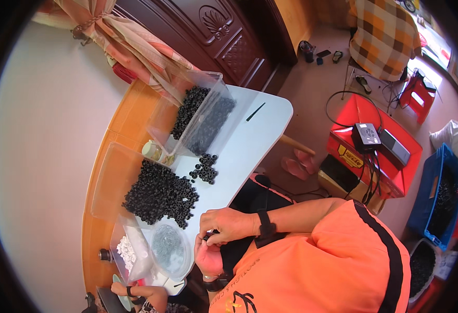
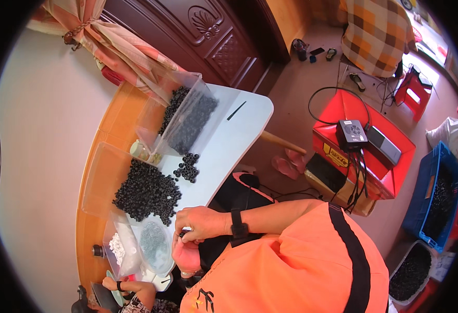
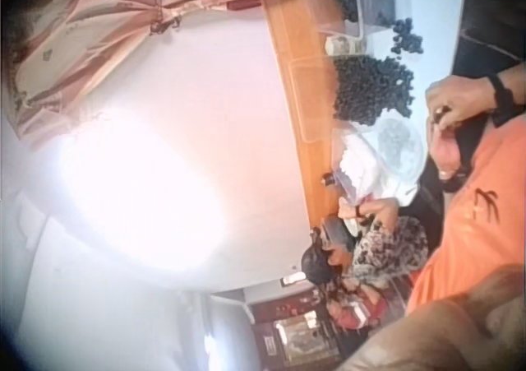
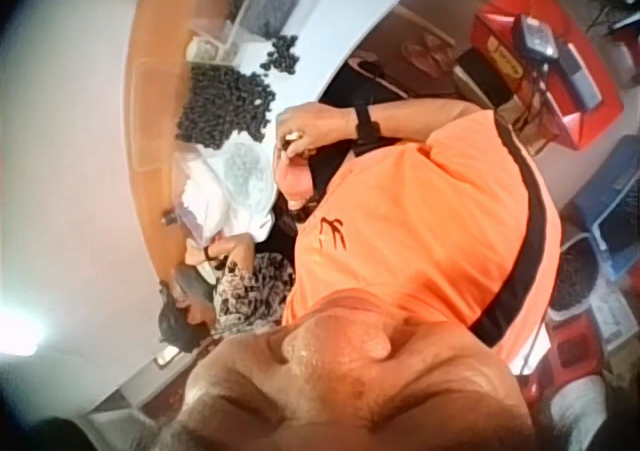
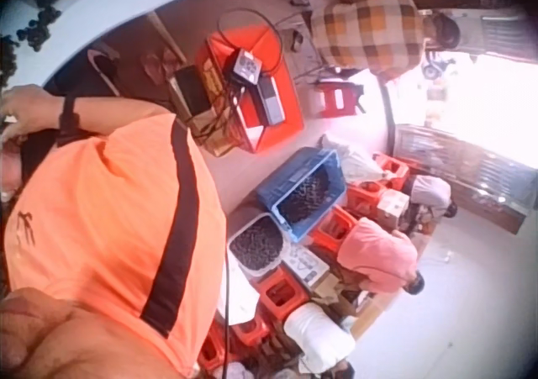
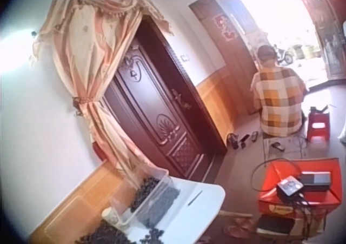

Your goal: Sorting and inspecting small black shoe or garment components into containers.

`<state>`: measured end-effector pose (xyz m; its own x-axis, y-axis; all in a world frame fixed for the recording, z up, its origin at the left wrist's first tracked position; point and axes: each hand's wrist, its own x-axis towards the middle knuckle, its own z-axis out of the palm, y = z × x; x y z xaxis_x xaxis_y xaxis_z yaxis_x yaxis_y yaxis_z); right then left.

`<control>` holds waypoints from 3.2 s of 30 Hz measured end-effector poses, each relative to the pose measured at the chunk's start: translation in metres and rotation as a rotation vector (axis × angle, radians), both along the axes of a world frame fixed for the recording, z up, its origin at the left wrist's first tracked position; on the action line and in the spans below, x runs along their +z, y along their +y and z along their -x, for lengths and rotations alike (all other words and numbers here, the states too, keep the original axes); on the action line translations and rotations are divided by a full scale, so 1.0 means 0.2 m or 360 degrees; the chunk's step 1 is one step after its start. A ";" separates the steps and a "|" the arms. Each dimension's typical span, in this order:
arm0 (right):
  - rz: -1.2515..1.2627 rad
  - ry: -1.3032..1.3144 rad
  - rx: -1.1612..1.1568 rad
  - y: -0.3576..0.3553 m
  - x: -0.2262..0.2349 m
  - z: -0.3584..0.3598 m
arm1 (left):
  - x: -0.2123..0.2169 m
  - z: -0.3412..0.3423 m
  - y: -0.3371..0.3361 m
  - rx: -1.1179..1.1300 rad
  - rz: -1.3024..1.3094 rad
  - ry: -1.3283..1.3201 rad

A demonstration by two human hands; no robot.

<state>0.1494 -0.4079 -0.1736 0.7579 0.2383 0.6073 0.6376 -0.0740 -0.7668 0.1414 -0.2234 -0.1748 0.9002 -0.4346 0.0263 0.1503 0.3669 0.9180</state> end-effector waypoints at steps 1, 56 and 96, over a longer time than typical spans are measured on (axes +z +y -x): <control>0.0017 0.0045 0.0024 0.00 0.00 -0.02 | -0.02 -0.03 0.01 0.0013 0.0006 0.0020; 0.1349 0.0295 -0.0184 0.09 0.01 -0.89 | -0.23 -0.37 0.15 0.0035 -0.0282 -0.0192; -0.0103 0.1401 0.0351 0.12 -0.04 -0.47 | -0.24 -0.38 0.16 0.0056 -0.0042 -0.0131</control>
